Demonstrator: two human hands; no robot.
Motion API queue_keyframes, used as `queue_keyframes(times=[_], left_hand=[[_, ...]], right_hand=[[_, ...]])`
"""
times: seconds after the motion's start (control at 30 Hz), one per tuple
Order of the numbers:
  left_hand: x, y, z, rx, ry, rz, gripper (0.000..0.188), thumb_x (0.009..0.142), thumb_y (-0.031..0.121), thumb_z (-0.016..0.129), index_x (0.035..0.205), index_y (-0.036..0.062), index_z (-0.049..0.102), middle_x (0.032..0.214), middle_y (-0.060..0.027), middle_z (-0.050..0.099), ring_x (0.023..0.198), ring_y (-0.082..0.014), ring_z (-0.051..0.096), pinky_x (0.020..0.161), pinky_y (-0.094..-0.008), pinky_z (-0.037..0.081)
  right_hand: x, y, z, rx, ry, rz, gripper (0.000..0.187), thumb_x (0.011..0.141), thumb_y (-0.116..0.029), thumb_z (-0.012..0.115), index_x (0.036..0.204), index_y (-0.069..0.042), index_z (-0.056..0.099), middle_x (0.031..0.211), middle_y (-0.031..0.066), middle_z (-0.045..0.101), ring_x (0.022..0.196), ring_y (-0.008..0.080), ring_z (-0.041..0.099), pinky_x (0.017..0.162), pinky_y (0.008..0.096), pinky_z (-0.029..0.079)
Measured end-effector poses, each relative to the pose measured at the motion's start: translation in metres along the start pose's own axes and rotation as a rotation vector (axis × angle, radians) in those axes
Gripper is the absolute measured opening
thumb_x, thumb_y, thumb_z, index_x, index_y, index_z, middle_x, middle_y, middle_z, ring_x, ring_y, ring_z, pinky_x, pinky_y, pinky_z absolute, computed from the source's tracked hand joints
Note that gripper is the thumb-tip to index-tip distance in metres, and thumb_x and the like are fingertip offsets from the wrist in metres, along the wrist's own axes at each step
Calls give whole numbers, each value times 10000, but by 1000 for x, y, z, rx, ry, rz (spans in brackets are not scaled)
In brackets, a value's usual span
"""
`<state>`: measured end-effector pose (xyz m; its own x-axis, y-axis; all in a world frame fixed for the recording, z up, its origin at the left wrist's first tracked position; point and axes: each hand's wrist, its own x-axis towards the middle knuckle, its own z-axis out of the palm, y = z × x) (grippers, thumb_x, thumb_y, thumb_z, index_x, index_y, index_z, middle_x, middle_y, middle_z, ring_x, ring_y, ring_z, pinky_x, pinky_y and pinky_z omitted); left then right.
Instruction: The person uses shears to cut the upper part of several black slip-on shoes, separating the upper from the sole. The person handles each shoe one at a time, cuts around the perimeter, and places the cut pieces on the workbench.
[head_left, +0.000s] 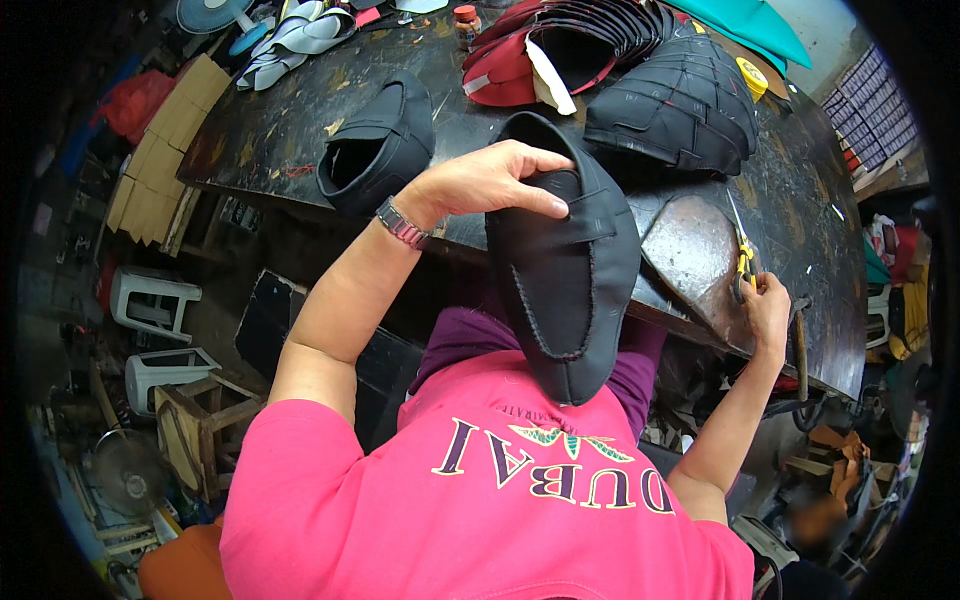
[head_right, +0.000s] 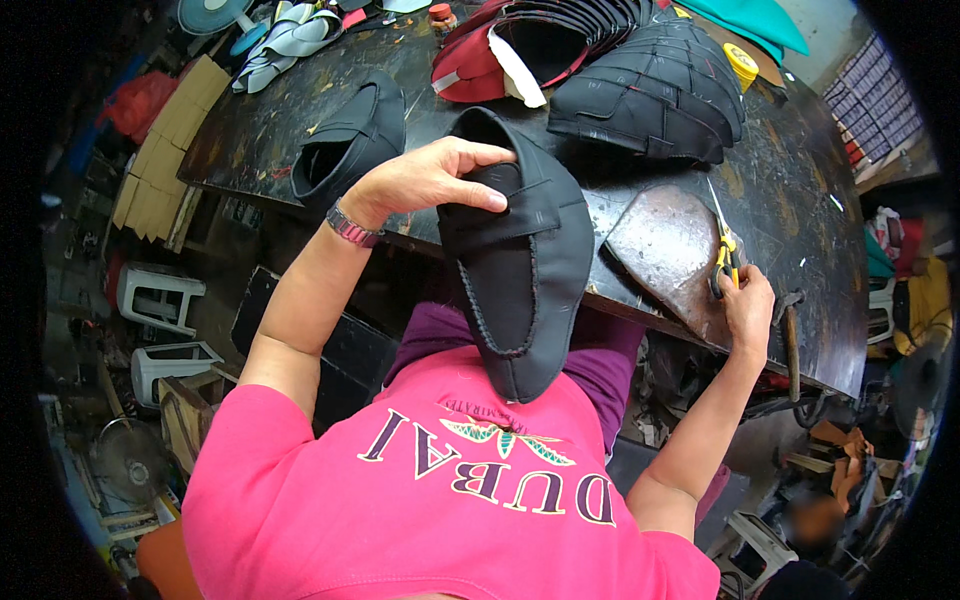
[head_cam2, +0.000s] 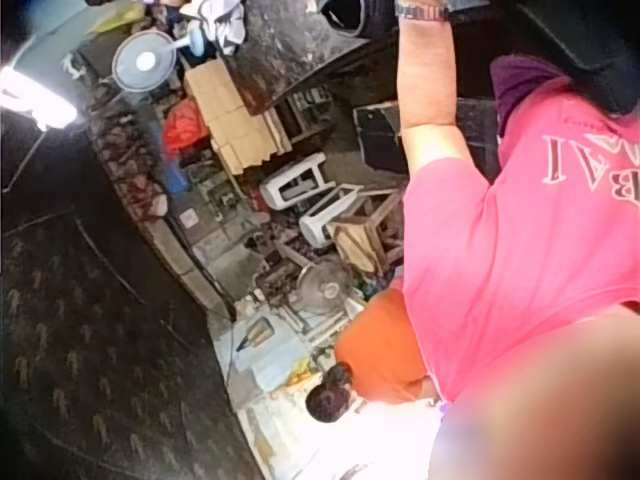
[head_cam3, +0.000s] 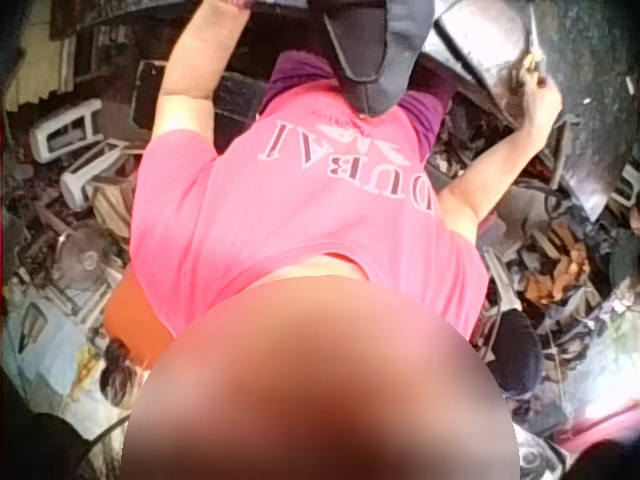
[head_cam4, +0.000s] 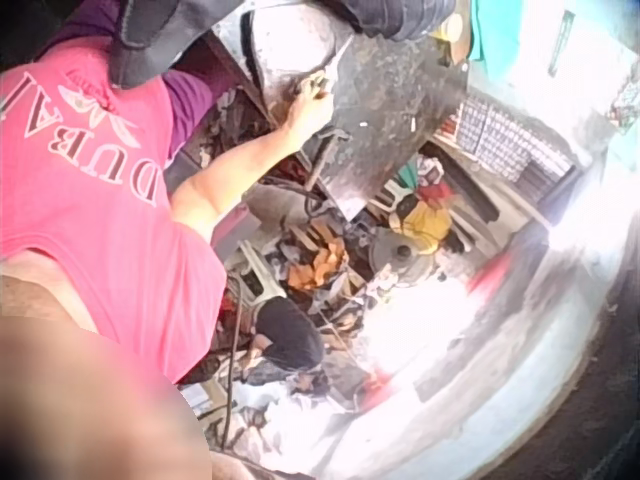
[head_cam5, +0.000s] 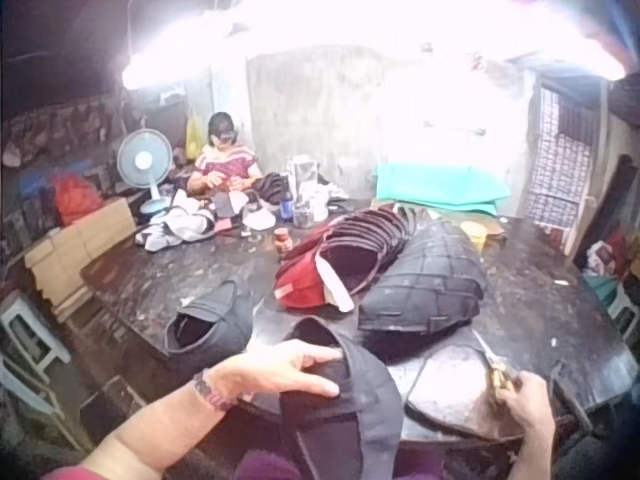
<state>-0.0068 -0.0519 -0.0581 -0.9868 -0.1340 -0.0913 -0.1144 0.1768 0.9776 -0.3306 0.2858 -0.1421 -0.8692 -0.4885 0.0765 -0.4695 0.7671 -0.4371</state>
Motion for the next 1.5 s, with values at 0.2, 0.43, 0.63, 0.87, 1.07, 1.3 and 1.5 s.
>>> queue_keyframes(times=[0.2, 0.43, 0.63, 0.87, 1.07, 1.3, 1.5], left_hand=[[5, -12, 19, -49, 69, 22, 447, 930, 139, 747, 1319, -45, 627, 1165, -11, 699, 1023, -68, 609, 961, -233, 491], [-1, -15, 35, -159, 221, 13, 463, 894, 119, 783, 1295, -62, 639, 1171, -55, 711, 1033, -89, 638, 943, -244, 510], [1, -9, 59, -376, 297, 131, 409, 881, 118, 791, 1242, -40, 684, 1130, -44, 722, 995, -92, 649, 921, -253, 527], [-10, -15, 58, -426, 160, -50, 375, 897, 154, 776, 1225, -12, 701, 1131, -44, 729, 1005, -98, 655, 939, -263, 517], [-24, -23, 46, -467, 136, -153, 425, 858, 194, 815, 1208, -18, 703, 1133, -57, 729, 999, -116, 664, 930, -271, 522], [-25, -23, 39, -383, 119, -183, 339, 811, 222, 849, 1050, 5, 748, 996, -48, 746, 871, -118, 674, 822, -263, 535], [-16, -24, 41, -274, 277, -301, 384, 762, 229, 870, 1020, -23, 738, 967, -84, 741, 844, -158, 689, 780, -289, 552]], right_hand=[[-5, -3, 12, 17, 182, -2, 422, 815, -229, 807, 1103, 55, 687, 996, 230, 696, 937, 345, 687, 881, 428, 513], [-49, -35, 16, 668, 288, -80, 488, 908, -212, 766, 1294, 35, 596, 1107, 139, 672, 965, 245, 659, 856, 360, 532], [-125, -119, 30, 1687, -814, 125, 579, 948, -329, 701, 1359, 45, 539, 1195, 112, 676, 1075, 203, 668, 962, 350, 532], [-126, -155, 26, 1493, -839, 167, 577, 778, -6, 787, 1318, -18, 582, 1161, 76, 696, 1007, 185, 681, 917, 340, 543], [-131, -166, 39, 1498, -924, 188, 530, 788, 19, 773, 1288, -34, 604, 1144, 61, 701, 991, 167, 679, 909, 333, 543], [-125, -171, 39, 1431, -1014, 102, 494, 796, 18, 766, 1264, -21, 615, 1109, 63, 707, 959, 161, 685, 887, 323, 547], [-115, -174, 47, 1408, -941, 125, 475, 788, -18, 765, 1237, 7, 614, 1073, 81, 712, 911, 170, 698, 859, 320, 562]])
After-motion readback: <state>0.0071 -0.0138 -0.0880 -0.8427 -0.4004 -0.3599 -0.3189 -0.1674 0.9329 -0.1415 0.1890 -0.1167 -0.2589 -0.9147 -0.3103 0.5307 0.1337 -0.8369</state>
